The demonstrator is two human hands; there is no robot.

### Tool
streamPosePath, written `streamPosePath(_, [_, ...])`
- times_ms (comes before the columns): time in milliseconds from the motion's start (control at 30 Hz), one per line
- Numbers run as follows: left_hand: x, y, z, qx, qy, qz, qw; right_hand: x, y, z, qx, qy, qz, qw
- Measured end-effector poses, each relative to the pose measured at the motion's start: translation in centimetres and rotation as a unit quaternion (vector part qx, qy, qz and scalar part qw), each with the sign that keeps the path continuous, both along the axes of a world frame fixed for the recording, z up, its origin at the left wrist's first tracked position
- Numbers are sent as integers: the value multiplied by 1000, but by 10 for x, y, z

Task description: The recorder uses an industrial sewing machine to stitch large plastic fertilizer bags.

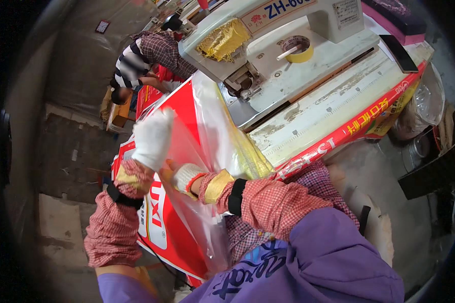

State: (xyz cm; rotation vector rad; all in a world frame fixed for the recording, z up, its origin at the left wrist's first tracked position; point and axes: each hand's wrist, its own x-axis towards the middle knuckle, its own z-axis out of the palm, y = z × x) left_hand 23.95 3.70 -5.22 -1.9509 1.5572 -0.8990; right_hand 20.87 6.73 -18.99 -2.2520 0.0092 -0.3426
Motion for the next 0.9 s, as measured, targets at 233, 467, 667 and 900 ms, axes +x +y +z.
streamPosePath(233, [32,-52,-23,3,-29,32,999,29,31,-41,-215,21,38,976])
streamPosePath(467, [41,-71,92,-13,-90,48,995,-65,138,-33,121,-214,103,964])
streamPosePath(667, [17,-53,182,37,-183,120,975,-115,54,-31,-65,-51,374,924])
streamPosePath(900, [-2,-48,207,6,-59,112,992,-180,-30,-18,-1,66,89,994])
